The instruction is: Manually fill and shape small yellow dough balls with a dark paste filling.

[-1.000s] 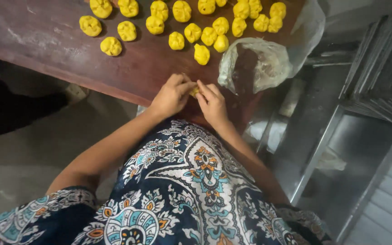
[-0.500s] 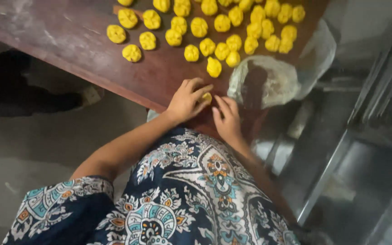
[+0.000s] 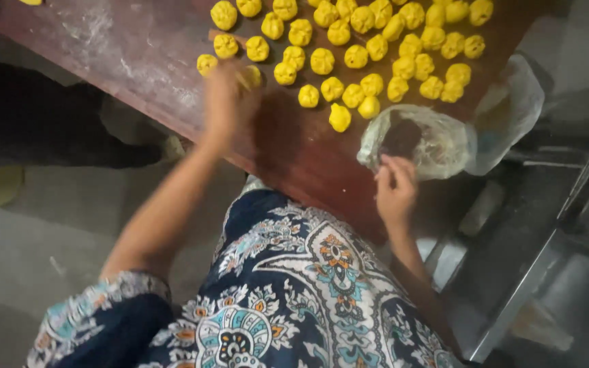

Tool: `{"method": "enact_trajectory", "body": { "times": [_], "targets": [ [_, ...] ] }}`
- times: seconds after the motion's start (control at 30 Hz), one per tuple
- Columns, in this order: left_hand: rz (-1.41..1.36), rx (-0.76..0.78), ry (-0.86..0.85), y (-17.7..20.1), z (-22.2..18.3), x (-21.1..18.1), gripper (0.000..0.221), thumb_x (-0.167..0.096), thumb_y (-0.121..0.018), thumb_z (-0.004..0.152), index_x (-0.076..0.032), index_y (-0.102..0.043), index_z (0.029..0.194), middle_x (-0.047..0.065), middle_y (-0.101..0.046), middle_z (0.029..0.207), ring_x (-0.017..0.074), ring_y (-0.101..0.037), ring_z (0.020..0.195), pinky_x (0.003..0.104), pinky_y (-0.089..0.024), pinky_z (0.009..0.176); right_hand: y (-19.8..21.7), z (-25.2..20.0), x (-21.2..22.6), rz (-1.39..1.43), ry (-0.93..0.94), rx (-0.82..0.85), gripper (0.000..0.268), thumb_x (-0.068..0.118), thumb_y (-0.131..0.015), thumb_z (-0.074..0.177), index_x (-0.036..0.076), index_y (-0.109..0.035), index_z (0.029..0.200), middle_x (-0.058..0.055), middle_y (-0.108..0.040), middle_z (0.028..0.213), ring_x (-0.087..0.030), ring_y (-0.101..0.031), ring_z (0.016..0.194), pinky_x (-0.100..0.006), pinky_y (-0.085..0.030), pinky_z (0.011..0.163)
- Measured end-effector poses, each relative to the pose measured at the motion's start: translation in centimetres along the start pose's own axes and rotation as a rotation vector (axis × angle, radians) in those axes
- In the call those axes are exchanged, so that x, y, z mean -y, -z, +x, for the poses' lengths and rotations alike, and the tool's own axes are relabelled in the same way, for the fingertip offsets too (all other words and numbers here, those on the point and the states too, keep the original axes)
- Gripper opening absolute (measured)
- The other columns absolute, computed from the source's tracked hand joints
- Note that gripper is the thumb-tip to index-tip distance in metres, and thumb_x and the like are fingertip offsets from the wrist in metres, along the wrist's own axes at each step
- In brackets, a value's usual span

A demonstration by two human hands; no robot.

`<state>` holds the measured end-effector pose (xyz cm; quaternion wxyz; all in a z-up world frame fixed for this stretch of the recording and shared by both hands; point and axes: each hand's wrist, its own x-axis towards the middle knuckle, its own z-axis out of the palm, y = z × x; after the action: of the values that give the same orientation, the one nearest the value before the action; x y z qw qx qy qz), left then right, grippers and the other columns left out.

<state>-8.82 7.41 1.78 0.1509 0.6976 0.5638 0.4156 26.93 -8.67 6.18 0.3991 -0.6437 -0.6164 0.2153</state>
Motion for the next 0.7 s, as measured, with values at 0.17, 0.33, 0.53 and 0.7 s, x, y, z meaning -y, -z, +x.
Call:
{"method": "enact_trajectory", "body": {
  "times": [0.17,0.33,0.53,0.7],
  "targets": [
    [0.071,-0.081,-0.125,2.6,4.7,16.0,0.045,0.004,-0.068,0.094,-0.007,-0.063,0.137,0.014,-0.065,0.132,0.0345,-0.058,0.123,0.046,-0.047,0.107,1.5,1.0,-2.6,-0.156,-0.032,-0.185,0.022,-0.002,-0.065,0.099,-0.001,-0.071,0.120,-0.015,-0.066,0.121,-0.026,-0.065,0.110,-0.036,-0.057,0.093],
    [0.303,-0.143,-0.219,0.6,4.4,16.9,0.061,-0.005,-0.077,0.089,0.002,-0.049,0.143,0.024,-0.052,0.140,0.0418,-0.051,0.128,0.050,-0.043,0.111,4.6,-1.0,-12.9,-0.243,-0.184,-0.483,0.037,0.003,-0.065,0.106,0.000,-0.058,0.142,-0.016,-0.059,0.136,-0.025,-0.062,0.124,-0.038,-0.052,0.107],
    [-0.289,0.509,0.228,-2.3,0.9,-6.5,0.021,-0.012,-0.065,0.105,-0.002,-0.059,0.124,0.020,-0.065,0.105,0.0341,-0.065,0.094,0.044,-0.053,0.081,6.7,1.5,-13.6,0.174,-0.688,-0.697,0.081,0.012,-0.073,0.096,0.006,-0.025,0.160,-0.011,-0.059,0.126,-0.017,-0.059,0.100,-0.032,-0.052,0.083],
    [-0.649,0.830,0.182,-12.3,-6.8,-10.7,0.063,-0.020,-0.078,0.087,-0.002,-0.052,0.142,0.021,-0.067,0.119,0.0322,-0.070,0.102,0.041,-0.056,0.089,6.2,2.4,-15.7,0.311,-0.587,-0.455,0.049,0.008,-0.075,0.091,0.001,-0.059,0.137,-0.005,-0.070,0.116,-0.014,-0.066,0.099,-0.029,-0.055,0.084]
  ]
}}
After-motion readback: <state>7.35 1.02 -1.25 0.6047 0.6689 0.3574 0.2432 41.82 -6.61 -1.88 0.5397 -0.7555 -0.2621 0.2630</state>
